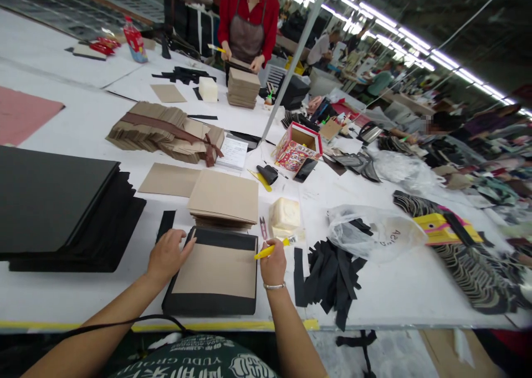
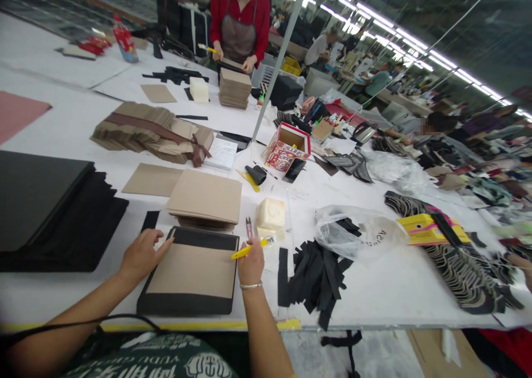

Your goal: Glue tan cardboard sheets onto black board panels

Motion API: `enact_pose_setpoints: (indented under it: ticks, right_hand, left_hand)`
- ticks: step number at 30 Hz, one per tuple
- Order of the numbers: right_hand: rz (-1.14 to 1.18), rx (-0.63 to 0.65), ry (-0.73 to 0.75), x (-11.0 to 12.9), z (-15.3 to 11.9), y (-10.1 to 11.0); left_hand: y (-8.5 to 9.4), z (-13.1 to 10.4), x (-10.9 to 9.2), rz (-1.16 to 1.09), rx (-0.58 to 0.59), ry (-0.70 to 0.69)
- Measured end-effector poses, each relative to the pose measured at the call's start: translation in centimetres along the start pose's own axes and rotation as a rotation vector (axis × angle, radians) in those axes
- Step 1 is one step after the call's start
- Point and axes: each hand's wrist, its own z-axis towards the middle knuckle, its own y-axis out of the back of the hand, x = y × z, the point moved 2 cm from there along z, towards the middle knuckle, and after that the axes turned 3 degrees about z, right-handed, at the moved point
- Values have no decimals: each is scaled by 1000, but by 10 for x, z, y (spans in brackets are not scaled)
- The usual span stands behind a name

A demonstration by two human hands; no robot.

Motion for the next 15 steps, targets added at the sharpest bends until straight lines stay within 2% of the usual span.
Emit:
enact_pose_setpoints:
  ticks: [1,3,5,7,9,11,15]
  right_hand:
    - [23,12,62,4,-5,0]
    - [63,82,206,16,-17,-7]
    - [67,180,328,27,-27,-18]
    - [39,251,389,31,-33,-26]
    - [-8,267,360,25,-32,-24]
    - [-45,244,263,11,-28,-10]
    - [-37,118,-1,-26,-20,38]
  left_hand:
    - [-1,-5,-5,-10,-43,-108]
    - [-7,-13,-19,-30,-34,-348]
    - [-18,-20,-32,-28,56,-536]
    - [-28,-24,-39,-11,161,-628]
    - [-33,-25,-37,10,226,-616]
    - [-30,-25,-27,25,237,-553]
    - [-11,-32,8,5,115,-402]
